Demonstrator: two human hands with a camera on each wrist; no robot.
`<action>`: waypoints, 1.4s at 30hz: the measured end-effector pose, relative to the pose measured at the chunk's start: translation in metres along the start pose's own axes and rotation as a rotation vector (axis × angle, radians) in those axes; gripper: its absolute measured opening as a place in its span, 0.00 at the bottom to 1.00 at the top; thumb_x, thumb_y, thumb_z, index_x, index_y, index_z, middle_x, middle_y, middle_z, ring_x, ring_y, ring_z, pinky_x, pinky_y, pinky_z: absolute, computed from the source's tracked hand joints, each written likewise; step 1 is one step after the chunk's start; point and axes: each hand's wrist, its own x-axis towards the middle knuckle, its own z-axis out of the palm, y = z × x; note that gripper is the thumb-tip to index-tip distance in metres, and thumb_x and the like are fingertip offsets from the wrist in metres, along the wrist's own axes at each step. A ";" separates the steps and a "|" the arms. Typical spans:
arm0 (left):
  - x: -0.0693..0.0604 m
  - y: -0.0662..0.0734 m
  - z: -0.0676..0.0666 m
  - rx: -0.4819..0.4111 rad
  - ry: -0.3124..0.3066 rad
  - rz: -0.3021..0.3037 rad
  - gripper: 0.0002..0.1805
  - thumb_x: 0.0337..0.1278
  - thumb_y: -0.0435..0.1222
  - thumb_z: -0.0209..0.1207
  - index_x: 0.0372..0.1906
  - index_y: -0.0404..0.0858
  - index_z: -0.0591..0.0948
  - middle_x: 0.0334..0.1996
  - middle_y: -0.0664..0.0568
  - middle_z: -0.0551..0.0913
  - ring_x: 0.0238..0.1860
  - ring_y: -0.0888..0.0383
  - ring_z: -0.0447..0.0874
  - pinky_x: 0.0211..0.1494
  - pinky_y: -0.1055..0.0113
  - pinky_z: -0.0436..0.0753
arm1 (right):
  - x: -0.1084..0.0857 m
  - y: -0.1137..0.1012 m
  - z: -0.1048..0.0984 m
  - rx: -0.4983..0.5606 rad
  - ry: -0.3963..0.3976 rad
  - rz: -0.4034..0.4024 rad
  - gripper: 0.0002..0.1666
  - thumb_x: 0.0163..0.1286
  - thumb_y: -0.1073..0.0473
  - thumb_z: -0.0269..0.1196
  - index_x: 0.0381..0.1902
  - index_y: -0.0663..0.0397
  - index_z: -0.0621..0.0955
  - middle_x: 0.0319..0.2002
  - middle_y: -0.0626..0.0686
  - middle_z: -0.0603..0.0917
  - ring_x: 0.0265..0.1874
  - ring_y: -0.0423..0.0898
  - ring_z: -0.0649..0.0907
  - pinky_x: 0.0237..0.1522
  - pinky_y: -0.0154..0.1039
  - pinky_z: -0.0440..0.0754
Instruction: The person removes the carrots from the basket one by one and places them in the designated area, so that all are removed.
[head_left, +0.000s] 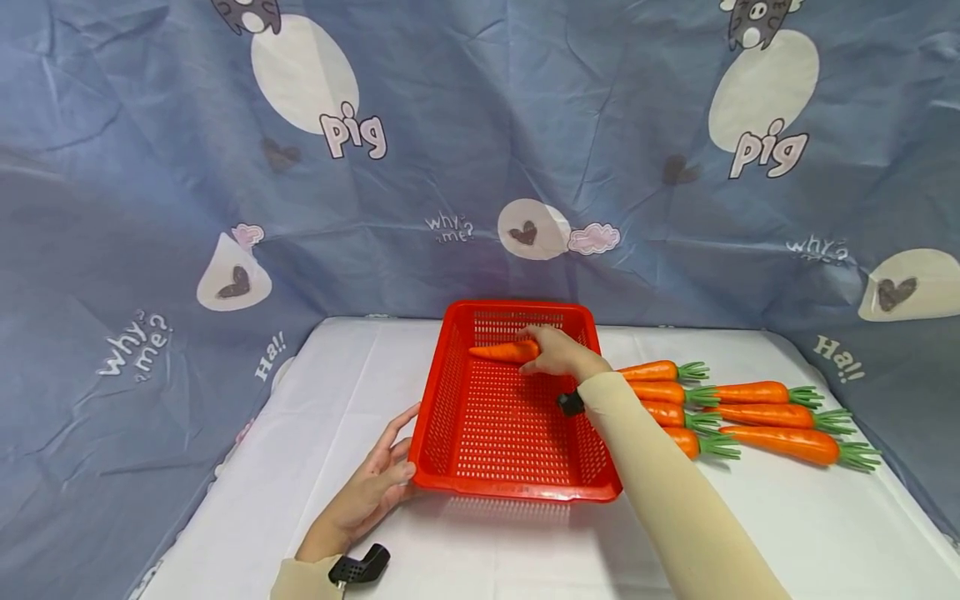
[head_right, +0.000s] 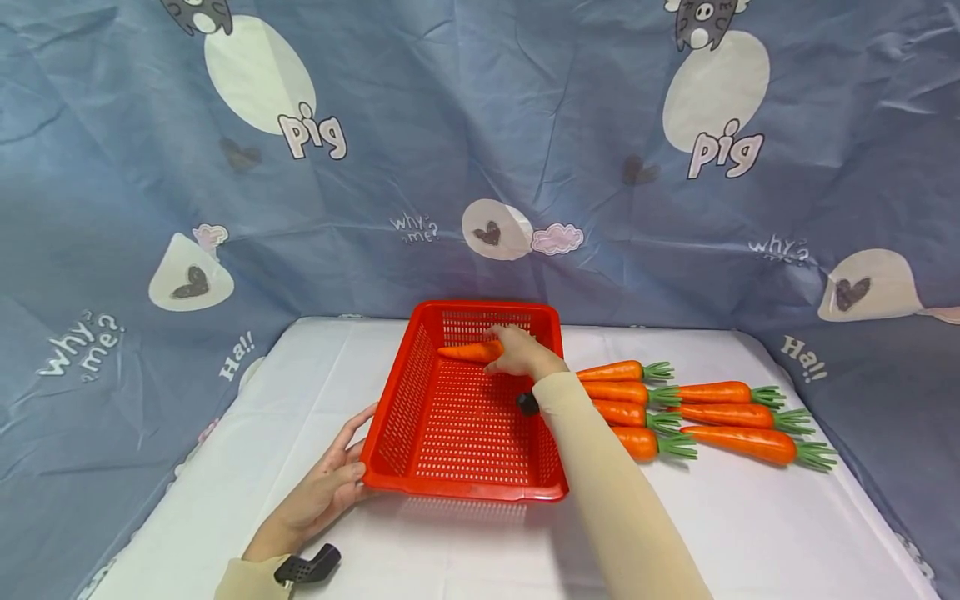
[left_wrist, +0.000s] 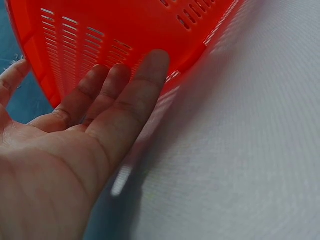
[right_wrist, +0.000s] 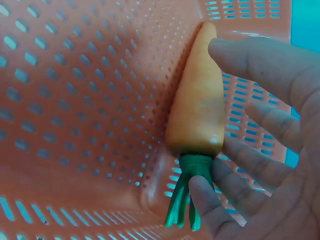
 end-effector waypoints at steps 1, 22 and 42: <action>0.000 0.000 0.000 -0.002 0.000 -0.002 0.45 0.78 0.32 0.54 0.88 0.56 0.46 0.77 0.45 0.71 0.70 0.48 0.81 0.67 0.53 0.85 | 0.000 0.000 0.000 -0.005 0.003 -0.002 0.43 0.67 0.58 0.75 0.77 0.63 0.73 0.73 0.65 0.78 0.76 0.64 0.73 0.80 0.57 0.69; 0.004 -0.002 -0.004 0.007 0.017 -0.014 0.45 0.77 0.34 0.56 0.88 0.57 0.47 0.77 0.47 0.71 0.70 0.49 0.81 0.66 0.53 0.85 | 0.000 -0.004 0.004 -0.090 0.031 0.078 0.38 0.67 0.59 0.75 0.73 0.58 0.78 0.73 0.68 0.73 0.75 0.69 0.71 0.78 0.59 0.70; 0.003 -0.003 -0.003 0.004 0.004 -0.003 0.45 0.78 0.33 0.55 0.88 0.56 0.47 0.76 0.47 0.72 0.70 0.49 0.81 0.66 0.55 0.86 | 0.000 0.001 0.012 -0.029 -0.043 0.089 0.25 0.68 0.60 0.75 0.62 0.58 0.82 0.42 0.55 0.82 0.43 0.51 0.78 0.52 0.43 0.79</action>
